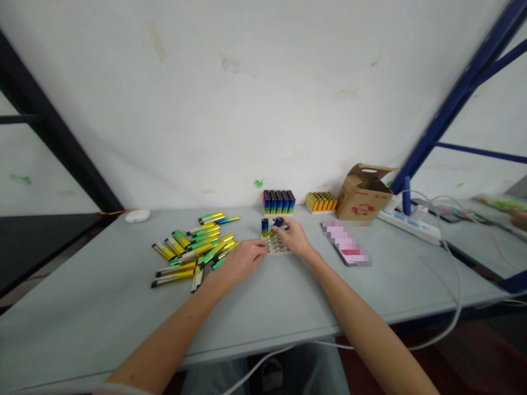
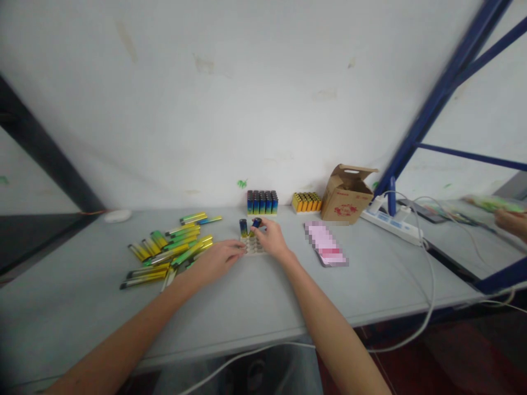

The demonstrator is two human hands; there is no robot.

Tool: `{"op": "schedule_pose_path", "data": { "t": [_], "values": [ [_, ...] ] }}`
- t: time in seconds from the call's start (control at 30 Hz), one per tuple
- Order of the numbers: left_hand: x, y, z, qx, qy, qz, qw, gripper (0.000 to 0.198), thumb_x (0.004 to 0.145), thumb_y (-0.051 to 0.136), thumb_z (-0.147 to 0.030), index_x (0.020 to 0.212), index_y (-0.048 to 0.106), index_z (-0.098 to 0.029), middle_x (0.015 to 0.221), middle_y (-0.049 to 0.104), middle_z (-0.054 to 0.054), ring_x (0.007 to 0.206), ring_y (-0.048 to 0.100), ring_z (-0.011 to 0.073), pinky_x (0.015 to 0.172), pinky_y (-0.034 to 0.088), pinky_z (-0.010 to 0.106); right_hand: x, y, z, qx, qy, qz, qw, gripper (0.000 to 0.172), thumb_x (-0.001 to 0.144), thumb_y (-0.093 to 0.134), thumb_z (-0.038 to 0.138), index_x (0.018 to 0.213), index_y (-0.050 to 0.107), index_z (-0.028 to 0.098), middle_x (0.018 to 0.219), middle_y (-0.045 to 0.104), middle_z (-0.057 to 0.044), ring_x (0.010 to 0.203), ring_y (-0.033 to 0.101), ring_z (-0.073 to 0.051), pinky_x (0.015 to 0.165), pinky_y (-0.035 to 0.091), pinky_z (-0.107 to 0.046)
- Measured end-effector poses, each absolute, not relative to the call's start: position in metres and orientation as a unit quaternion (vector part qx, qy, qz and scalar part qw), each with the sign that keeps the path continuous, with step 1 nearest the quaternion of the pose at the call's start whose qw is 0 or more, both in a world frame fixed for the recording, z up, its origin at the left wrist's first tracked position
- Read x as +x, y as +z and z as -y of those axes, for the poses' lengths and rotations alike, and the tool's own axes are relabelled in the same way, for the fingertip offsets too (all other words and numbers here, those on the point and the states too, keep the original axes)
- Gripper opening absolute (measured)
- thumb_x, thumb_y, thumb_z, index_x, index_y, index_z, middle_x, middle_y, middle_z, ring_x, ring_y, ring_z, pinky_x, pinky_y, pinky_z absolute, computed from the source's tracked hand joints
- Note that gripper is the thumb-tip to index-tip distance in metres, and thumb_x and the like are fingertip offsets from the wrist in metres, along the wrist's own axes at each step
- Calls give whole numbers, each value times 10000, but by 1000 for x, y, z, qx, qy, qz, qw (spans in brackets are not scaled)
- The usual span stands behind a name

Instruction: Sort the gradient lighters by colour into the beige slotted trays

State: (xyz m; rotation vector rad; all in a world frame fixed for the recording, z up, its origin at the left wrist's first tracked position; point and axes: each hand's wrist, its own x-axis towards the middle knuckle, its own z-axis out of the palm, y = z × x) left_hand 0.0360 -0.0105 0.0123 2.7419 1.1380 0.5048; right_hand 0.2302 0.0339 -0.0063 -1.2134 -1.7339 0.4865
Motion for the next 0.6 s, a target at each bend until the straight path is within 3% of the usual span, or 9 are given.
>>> {"op": "schedule_pose_path", "data": {
  "t": [0.13,0.43,0.6],
  "values": [
    [37,12,10,905,178,-380,63,244,907,517,-164,965,753,-185,1114,712,84,999,662,242,917,514,385,230,-12,-34,-501,158,711,468,406,828,612,237,1224,582,152,1102,691,-121,1006,638,-234,933,476,-396],
    [37,10,9,907,181,-375,57,236,901,524,-155,965,749,-178,1095,716,84,1014,642,244,922,508,384,222,-11,-31,-507,157,761,372,253,859,535,167,1091,635,145,1030,700,-123,1003,620,-240,930,468,-395],
    [35,9,7,910,189,-365,58,232,896,527,-157,986,740,-182,1087,718,80,1003,637,234,931,497,386,239,-3,-26,-498,114,801,311,529,818,640,288,1297,534,92,1219,636,-195,1148,573,-301,996,428,-441]
  ]
}}
